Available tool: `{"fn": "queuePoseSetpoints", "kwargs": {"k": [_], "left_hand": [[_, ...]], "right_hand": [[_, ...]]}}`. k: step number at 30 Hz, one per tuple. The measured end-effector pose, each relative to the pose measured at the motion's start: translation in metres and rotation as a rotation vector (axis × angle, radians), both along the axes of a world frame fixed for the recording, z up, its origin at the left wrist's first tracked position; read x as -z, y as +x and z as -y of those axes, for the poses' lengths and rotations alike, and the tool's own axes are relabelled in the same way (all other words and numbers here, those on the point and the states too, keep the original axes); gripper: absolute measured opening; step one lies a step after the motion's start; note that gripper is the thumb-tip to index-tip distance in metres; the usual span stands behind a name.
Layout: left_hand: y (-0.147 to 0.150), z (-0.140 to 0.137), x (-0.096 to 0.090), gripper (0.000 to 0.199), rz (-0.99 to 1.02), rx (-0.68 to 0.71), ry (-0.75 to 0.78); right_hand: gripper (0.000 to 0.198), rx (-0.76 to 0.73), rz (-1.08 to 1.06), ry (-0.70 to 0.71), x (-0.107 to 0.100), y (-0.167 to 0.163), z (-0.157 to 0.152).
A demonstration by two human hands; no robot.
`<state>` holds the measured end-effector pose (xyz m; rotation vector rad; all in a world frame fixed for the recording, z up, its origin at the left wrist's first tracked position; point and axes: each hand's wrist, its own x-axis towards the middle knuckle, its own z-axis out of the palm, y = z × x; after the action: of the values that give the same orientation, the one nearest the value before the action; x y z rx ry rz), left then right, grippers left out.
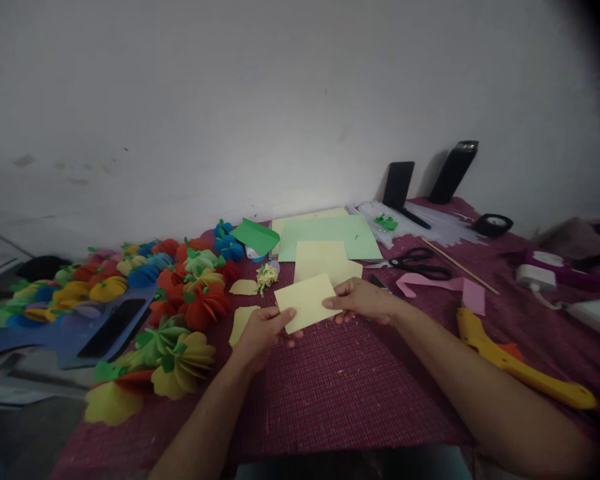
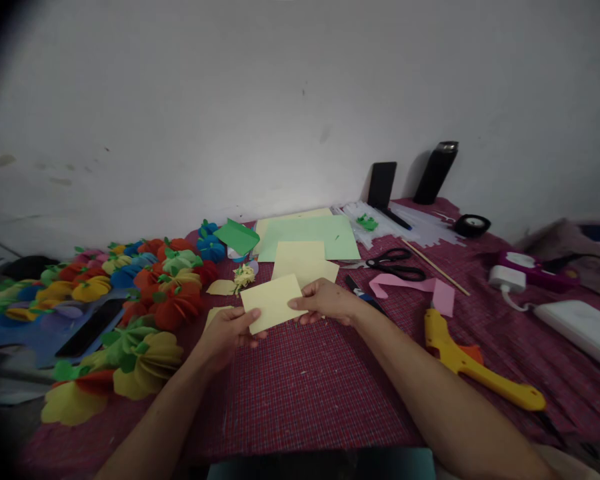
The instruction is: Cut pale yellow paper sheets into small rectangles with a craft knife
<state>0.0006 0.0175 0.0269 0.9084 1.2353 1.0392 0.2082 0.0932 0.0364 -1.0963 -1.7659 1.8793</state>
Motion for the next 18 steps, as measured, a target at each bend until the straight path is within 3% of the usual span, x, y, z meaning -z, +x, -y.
{"fn": "queuePoseSetpoints", "kwargs": {"k": [18], "left_hand": [[-0.0006,-0.0010,0.0002,0.030,0.018,0.002,0.008]], "right_hand": [[0.031,-0.025,0.029,0.019,0.0005,0.0005,-0.0007]]}}
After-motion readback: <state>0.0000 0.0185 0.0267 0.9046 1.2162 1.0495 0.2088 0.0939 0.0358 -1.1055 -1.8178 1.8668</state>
